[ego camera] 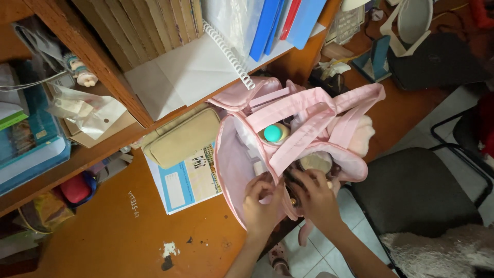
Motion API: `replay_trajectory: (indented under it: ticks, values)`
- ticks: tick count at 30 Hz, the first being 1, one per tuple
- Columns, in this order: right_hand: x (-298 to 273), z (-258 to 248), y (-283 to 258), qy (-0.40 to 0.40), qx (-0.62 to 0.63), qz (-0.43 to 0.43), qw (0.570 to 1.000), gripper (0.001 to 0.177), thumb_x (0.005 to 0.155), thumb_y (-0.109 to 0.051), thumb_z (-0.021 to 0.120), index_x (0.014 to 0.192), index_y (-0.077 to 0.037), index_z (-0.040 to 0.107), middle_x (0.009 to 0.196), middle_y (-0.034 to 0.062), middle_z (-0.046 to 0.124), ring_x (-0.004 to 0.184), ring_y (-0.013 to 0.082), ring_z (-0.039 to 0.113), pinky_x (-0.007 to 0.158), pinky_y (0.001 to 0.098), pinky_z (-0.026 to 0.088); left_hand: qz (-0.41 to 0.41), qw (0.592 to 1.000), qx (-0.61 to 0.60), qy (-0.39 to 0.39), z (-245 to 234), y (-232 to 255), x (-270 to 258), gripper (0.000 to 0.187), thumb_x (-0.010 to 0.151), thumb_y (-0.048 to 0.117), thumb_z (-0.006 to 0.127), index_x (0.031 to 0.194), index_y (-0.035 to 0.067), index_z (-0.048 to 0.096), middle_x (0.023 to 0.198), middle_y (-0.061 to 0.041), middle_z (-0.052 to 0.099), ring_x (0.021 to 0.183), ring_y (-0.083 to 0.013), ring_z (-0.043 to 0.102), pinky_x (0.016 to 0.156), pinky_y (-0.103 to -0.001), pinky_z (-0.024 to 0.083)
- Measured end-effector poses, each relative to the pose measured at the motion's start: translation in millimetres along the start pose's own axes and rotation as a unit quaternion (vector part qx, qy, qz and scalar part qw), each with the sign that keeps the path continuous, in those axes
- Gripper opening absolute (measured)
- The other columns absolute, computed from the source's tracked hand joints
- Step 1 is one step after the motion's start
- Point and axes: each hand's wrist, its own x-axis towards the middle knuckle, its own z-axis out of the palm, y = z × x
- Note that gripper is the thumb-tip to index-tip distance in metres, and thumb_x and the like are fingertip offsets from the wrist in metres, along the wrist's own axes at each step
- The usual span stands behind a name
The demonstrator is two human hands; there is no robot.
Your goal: The person packs various items into a pink tote bag. They place a small container, a round tin, a heart-shaped box, a pen, and other small objects into the bag's compartments and main pocket.
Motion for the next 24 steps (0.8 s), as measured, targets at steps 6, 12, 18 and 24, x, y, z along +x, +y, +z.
replay_trajectory:
  ticks: [6, 12, 18, 24]
  values:
    - [-4.2, 1.3, 3.6, 0.020, -0.060, -0.031, 0.997, 0.026, 0.087, -0.020, 0.068, 0.113, -0.023, 0.070, 0.097, 0.0030, 0.054, 0.073, 0.0170, 0.060, 0.055, 0.0339, 0.049, 0.018, 0.999, 0.037, -0.026, 1.7, -12.9, 0.2, 0.008, 0.078, 0.022, 0.070, 0.073, 0.015, 0.070, 0.120, -0.009, 0.066, 0.109, -0.0145, 0.064, 0.077, -0.026, 0.053]
    - [0.0, -4.6, 1.6, 0.013, -0.134, -0.090, 0.987, 0.021, 0.088, -0.023, 0.067, 0.108, -0.022, 0.071, 0.088, 0.0021, 0.060, 0.077, 0.0198, 0.060, 0.062, 0.0349, 0.043, 0.010, 1.000, 0.012, -0.027, 0.2, -5.0, -0.2, 0.014, 0.081, 0.019, 0.069, 0.070, 0.012, 0.065, 0.119, -0.005, 0.067, 0.078, -0.0118, 0.065, 0.068, -0.025, 0.052]
    - [0.3, 3.5, 0.0, -0.004, -0.301, -0.107, 0.948, 0.028, 0.093, -0.037, 0.053, 0.117, -0.031, 0.065, 0.077, 0.0026, 0.047, 0.068, 0.0240, 0.048, 0.061, 0.0378, 0.034, 0.020, 0.999, 0.014, -0.032, -2.1, 4.9, 1.3, 0.018, 0.081, 0.021, 0.071, 0.067, 0.012, 0.064, 0.117, -0.007, 0.067, 0.085, -0.0118, 0.068, 0.069, -0.025, 0.052]
    - [-3.2, -0.4, 4.4, -0.054, -0.228, -0.071, 0.969, 0.034, 0.091, -0.039, 0.053, 0.120, -0.024, 0.065, 0.084, 0.0030, 0.049, 0.075, 0.0245, 0.052, 0.070, 0.0434, 0.035, 0.030, 0.998, 0.010, -0.054, -11.3, -0.7, -3.0, 0.012, 0.085, 0.018, 0.061, 0.082, 0.012, 0.071, 0.127, -0.007, 0.061, 0.102, -0.0136, 0.068, 0.082, -0.025, 0.055]
